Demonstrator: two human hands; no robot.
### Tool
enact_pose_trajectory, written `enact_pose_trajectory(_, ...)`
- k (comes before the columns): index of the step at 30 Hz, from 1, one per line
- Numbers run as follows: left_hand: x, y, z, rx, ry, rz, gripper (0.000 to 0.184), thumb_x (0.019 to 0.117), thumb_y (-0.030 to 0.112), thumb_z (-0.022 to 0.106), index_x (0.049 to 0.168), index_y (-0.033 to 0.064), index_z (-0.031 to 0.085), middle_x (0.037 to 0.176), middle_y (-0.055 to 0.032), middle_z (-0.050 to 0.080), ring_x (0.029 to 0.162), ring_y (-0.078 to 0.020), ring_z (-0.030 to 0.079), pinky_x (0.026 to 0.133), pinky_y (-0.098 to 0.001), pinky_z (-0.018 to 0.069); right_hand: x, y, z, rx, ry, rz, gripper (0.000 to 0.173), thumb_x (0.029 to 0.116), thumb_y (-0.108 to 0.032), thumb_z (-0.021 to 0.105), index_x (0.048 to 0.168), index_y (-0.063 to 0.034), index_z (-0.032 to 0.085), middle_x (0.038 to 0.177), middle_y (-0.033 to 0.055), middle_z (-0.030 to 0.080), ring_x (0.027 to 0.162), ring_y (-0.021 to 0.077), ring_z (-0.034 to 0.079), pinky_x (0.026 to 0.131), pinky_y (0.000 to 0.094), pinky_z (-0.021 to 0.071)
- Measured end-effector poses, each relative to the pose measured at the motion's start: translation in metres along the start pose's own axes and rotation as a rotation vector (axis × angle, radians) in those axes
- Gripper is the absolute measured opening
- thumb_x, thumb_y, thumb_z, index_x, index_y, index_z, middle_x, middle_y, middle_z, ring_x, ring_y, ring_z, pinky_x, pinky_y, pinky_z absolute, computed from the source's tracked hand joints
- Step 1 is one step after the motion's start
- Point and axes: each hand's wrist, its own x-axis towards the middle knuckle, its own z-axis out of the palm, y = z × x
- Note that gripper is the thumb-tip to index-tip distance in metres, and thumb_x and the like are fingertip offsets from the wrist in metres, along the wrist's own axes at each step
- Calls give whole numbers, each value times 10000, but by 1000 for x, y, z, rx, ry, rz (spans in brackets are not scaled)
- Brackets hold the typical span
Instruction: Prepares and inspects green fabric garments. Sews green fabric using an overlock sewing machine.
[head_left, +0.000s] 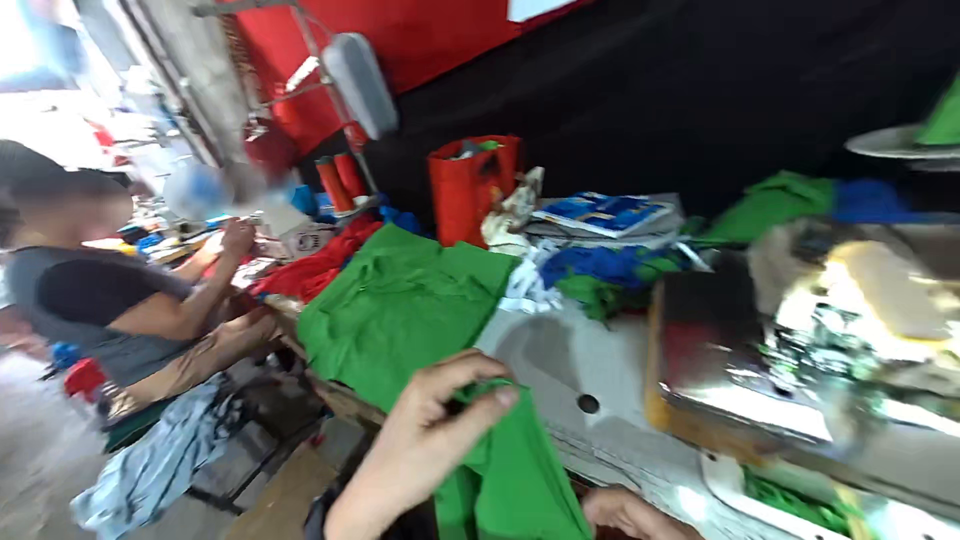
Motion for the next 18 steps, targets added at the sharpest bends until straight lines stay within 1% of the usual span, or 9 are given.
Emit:
enact_pose_trajectory(1, 1, -10, -2, -4, 1, -27, 154, 993, 150, 603, 1003, 72, 736, 905, 86, 716, 833, 39, 646, 784, -182, 556, 0, 2, 1, 21, 19, 7, 259, 906, -41, 718, 1094, 120, 642, 972, 167, 711, 903, 134, 699, 846, 307, 582)
enact_pose_trajectory(2, 2, -24, -3, -5, -17, -15, 164, 1003, 211, 608, 1017, 137, 753, 919, 89, 720, 835, 18, 655, 769, -188, 557, -1, 4, 0, 37, 33, 7, 262, 902, -37, 722, 1101, 112, 638, 962, 157, 708, 896, 130, 694, 845, 302, 578)
enact_pose_trajectory(4, 3, -40, -3, -6, -37, 15, 166, 1005, 262, 613, 1023, 202, 767, 930, 91, 731, 841, 3, 670, 757, -188, 563, -3, 8, 1, 51, 55, 10, 311, 880, -42, 744, 1129, 107, 631, 944, 147, 695, 875, 132, 677, 829, 293, 565)
enact_pose_trajectory(7, 5, -45, 0, -34, -52, 2, 157, 989, 273, 631, 1004, 214, 776, 916, 86, 736, 827, -3, 676, 751, -185, 568, -5, 14, 5, 26, 49, 37, 399, 855, -47, 765, 1182, 124, 612, 970, 192, 684, 876, 180, 669, 826, 328, 557)
enact_pose_trajectory(9, 7, -45, 3, -61, -57, 5, 137, 974, 241, 646, 988, 211, 779, 907, 85, 738, 815, -3, 679, 739, -177, 570, -7, 17, 9, -19, 58, 41, 391, 853, -34, 763, 1176, 129, 615, 973, 218, 694, 872, 220, 692, 822, 353, 576)
enact_pose_trajectory(11, 8, -46, 3, -53, -75, 24, 128, 963, 244, 659, 985, 226, 784, 934, 95, 738, 861, 4, 680, 772, -175, 570, -8, 21, 12, -75, 85, 31, 361, 859, -45, 758, 1156, 114, 627, 967, 214, 695, 869, 228, 691, 812, 348, 574)
enact_pose_trajectory(14, 8, -52, 1, -45, -76, 47, 108, 945, 268, 689, 980, 245, 788, 941, 93, 728, 887, -5, 676, 786, -175, 568, -11, 24, 11, -115, 131, 35, 330, 869, -70, 758, 1133, 94, 648, 955, 199, 704, 869, 222, 694, 815, 335, 568)
enact_pose_trajectory(16, 7, -56, -2, -33, -78, 56, 99, 931, 284, 707, 978, 260, 790, 932, 102, 724, 882, -2, 676, 785, -168, 568, -13, 22, 10, -111, 151, 34, 291, 882, -33, 732, 1134, 98, 670, 994, 204, 726, 904, 220, 719, 856, 326, 579)
enact_pose_trajectory(18, 7, -58, -4, -32, -75, 61, 94, 916, 300, 723, 975, 272, 791, 918, 108, 722, 859, 7, 676, 767, -157, 570, -14, 18, 10, -119, 159, 29, 267, 893, 33, 678, 1151, 104, 681, 1052, 221, 732, 961, 245, 734, 898, 343, 583)
